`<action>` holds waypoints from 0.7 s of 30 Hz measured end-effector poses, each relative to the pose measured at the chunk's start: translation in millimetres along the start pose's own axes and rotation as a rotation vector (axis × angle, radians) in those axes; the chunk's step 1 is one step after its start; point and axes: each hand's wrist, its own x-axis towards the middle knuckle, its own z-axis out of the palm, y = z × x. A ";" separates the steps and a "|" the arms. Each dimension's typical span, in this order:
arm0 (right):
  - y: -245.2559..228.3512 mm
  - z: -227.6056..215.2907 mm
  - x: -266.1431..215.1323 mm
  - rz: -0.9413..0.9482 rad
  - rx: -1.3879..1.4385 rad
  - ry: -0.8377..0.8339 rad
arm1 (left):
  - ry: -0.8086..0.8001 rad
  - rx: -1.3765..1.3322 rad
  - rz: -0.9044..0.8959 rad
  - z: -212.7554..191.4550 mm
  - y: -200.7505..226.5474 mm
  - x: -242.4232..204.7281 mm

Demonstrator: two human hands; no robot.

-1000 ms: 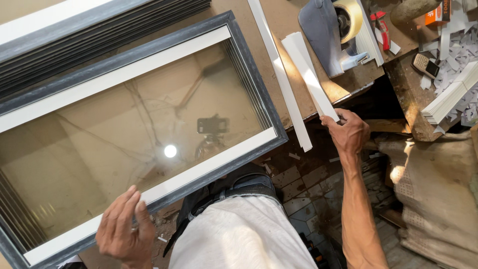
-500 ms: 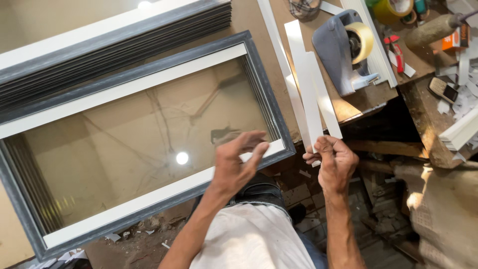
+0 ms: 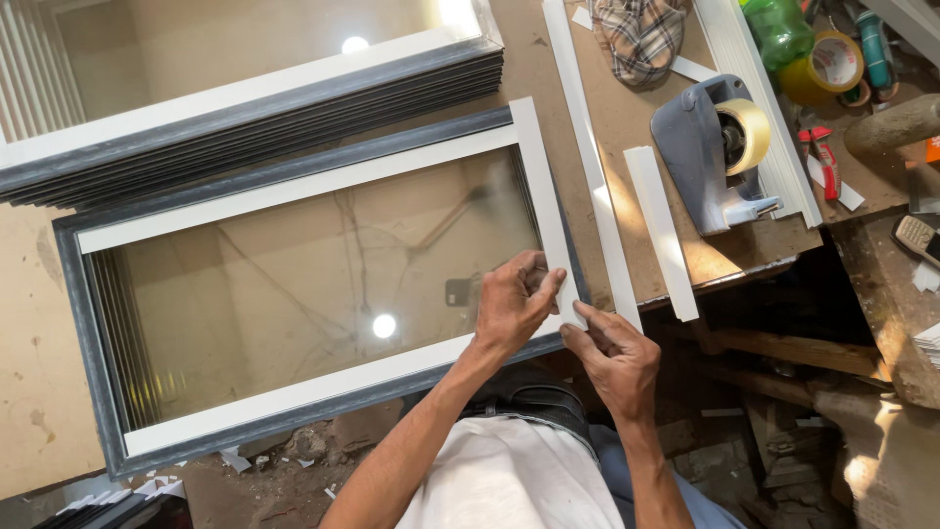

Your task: The person assembles window frames by applying white strips to the edges of glass panes, pressing them into place, and wiping the glass with a cloth. The person handles multiple frames sequentially on a workbench.

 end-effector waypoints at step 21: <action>8.1 -54.4 25.2 -0.061 -0.466 -0.048 | -0.072 1.003 0.478 -34.2 -33.3 56.9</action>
